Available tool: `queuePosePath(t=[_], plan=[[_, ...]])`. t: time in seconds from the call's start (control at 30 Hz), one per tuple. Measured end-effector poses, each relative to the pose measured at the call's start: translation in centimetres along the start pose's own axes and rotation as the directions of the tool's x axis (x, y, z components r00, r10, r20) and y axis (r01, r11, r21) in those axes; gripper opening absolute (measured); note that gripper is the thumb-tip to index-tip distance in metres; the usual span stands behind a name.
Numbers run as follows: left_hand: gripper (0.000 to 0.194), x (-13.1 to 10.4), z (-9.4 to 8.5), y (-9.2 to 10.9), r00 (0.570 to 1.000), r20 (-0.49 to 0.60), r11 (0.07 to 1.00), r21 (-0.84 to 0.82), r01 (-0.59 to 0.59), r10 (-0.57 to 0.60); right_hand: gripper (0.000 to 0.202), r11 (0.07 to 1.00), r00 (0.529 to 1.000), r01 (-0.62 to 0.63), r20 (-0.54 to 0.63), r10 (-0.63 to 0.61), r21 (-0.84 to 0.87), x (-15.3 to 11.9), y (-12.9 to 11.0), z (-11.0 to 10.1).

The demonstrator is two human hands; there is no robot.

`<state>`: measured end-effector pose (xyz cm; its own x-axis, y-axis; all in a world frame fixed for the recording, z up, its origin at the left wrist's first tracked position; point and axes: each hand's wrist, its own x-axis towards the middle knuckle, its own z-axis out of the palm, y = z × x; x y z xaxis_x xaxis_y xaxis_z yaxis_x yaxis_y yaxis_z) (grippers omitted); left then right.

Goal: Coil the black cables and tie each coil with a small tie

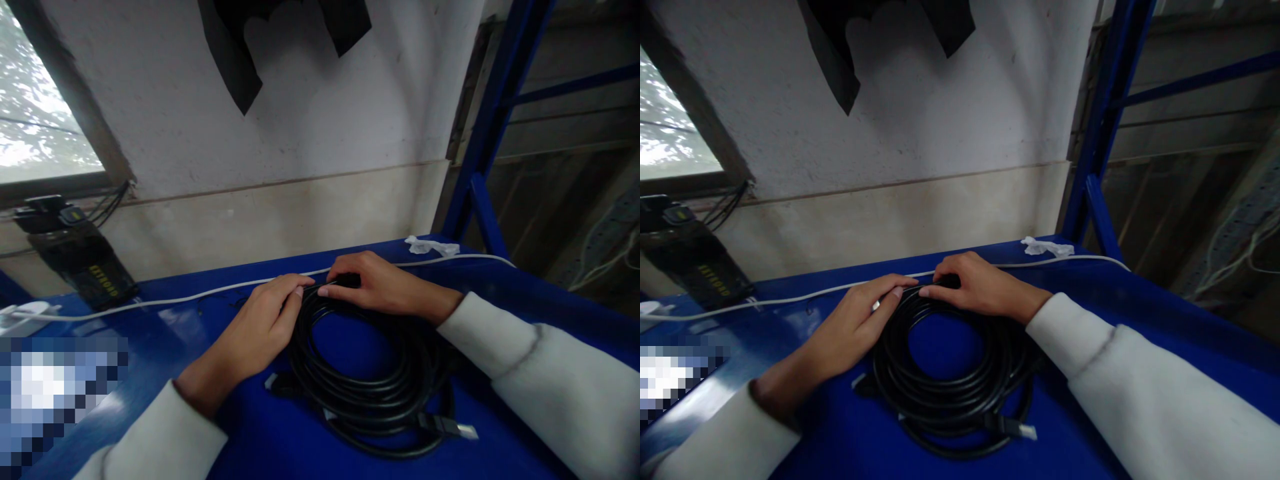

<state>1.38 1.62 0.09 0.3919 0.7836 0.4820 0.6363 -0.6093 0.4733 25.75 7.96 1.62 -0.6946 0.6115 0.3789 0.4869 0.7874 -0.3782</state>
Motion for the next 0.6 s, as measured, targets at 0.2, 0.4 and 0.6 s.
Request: queuePosePath(t=[0.2, 0.4, 0.6], plan=[[0.032, 0.04, -0.01, 0.15, 1.000, -0.006, 1.000, 0.007, 0.007, -0.007, 0.046, 1.000, 1.000, -0.005, 0.003, 0.005, -0.006, 0.04, -0.05, 0.02], [0.031, 0.09, -0.07, 0.29, 1.000, -0.002, 1.000, -0.003, 0.001, -0.001, 0.045, 1.000, 1.000, -0.001, 0.000, 0.001, 0.003, 0.00, -0.04, -0.01], [0.032, 0.14, 0.00, 0.26, 1.000, 0.002, 1.000, 0.002, 0.007, -0.007, 0.045, 1.000, 1.000, 0.003, -0.003, -0.003, 0.004, 0.04, -0.04, -0.04]])
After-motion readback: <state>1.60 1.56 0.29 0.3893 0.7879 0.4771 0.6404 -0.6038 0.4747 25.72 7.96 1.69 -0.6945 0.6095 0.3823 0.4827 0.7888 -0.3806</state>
